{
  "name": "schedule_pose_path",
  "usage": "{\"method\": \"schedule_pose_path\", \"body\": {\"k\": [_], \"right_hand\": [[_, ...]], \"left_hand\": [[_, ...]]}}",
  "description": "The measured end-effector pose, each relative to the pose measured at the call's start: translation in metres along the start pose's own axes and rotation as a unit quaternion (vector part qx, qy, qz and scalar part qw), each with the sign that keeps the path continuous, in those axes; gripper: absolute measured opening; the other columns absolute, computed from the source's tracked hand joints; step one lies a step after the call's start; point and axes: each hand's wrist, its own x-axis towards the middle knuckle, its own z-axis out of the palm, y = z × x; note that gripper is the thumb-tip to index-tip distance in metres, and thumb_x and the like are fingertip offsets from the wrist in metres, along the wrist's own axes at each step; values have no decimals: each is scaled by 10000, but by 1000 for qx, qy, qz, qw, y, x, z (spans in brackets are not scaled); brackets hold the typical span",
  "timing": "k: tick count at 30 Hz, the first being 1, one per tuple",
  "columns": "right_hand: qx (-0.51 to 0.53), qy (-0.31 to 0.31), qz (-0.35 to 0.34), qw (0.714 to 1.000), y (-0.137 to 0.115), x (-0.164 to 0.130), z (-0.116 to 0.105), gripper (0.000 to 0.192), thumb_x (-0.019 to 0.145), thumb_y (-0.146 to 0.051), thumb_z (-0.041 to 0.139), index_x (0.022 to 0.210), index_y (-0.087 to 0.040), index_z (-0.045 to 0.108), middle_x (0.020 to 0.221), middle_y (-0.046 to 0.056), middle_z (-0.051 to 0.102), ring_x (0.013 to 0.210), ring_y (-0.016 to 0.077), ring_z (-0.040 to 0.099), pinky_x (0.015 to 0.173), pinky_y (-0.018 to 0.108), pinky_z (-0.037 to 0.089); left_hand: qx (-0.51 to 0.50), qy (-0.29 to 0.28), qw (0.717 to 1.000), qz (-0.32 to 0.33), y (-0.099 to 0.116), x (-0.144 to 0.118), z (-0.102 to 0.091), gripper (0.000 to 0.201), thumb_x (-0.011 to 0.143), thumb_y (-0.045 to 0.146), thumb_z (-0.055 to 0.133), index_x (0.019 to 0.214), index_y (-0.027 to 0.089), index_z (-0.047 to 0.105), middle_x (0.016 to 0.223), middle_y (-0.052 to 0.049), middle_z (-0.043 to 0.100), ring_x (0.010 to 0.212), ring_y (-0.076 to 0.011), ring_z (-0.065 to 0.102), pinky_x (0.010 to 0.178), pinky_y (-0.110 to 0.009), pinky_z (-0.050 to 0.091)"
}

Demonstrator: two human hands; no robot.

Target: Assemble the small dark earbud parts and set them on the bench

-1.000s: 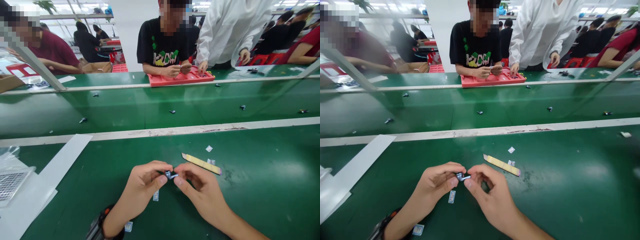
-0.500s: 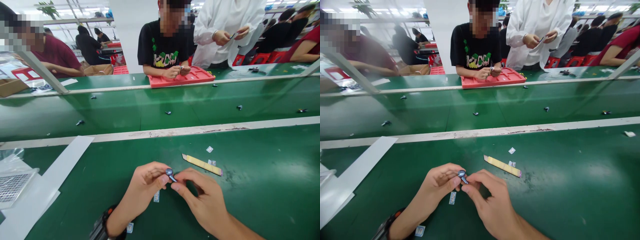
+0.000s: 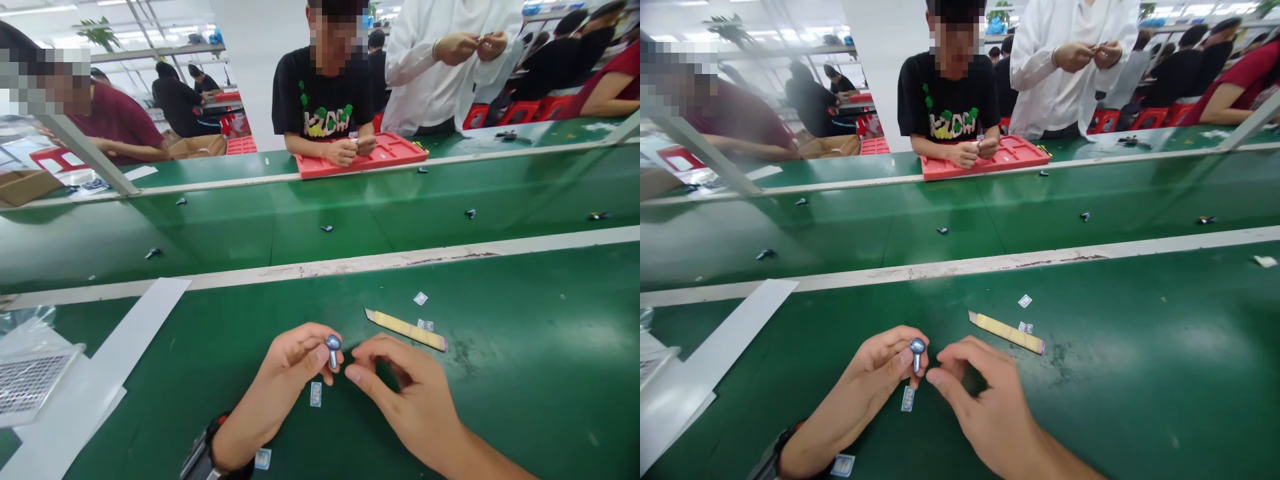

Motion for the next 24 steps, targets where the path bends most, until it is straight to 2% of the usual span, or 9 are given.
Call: {"method": "schedule_pose_path", "body": {"k": [2, 5, 8, 10, 15, 24], "right_hand": [[8, -5, 22, 1000, 0, 0, -1, 62, 829, -251, 724, 812, -192, 710, 674, 15, 678, 598, 156, 616, 561, 261, 501], [56, -37, 91, 994, 0, 1, -3, 137, 864, -320, 687, 836, -190, 716, 697, 24, 688, 628, 158, 627, 587, 262, 514], [123, -92, 170, 973, -1, 2, -4, 251, 912, -410, 634, 853, -181, 718, 697, 28, 681, 640, 153, 634, 598, 257, 521], [162, -120, 197, 959, -2, 4, -5, 303, 924, -451, 619, 858, -172, 716, 707, 31, 678, 634, 146, 632, 594, 256, 520], [208, -141, 203, 946, -5, 7, -6, 320, 920, -464, 635, 821, -167, 699, 722, 30, 676, 628, 129, 616, 583, 244, 506], [220, -136, 210, 943, -4, 5, -6, 301, 904, -459, 662, 834, -169, 702, 695, 14, 662, 628, 122, 609, 598, 239, 505]], "left_hand": [[18, 10, 1000, 16, 0, 0, 0, 232, 858, 361, 743, 963, 154, 739, 803, -45, 695, 683, -127, 587, 643, -230, 485], [89, 39, 993, 59, 1, -1, 0, 218, 849, 356, 746, 956, 167, 761, 800, -43, 702, 668, -130, 584, 629, -231, 488], [166, 66, 978, 111, 2, -4, 0, 151, 851, 296, 734, 938, 180, 777, 799, -42, 697, 668, -142, 598, 615, -237, 495], [200, 68, 967, 142, 2, -5, 0, 129, 862, 247, 709, 950, 189, 784, 836, -54, 696, 712, -162, 624, 630, -248, 510], [237, 43, 953, 184, -1, -6, -1, 177, 879, 157, 671, 998, 213, 789, 872, -62, 700, 743, -163, 630, 654, -253, 516], [223, 22, 956, 192, -1, -7, -2, 247, 849, 91, 693, 1007, 250, 797, 906, -51, 692, 756, -145, 630, 676, -235, 523]]}}
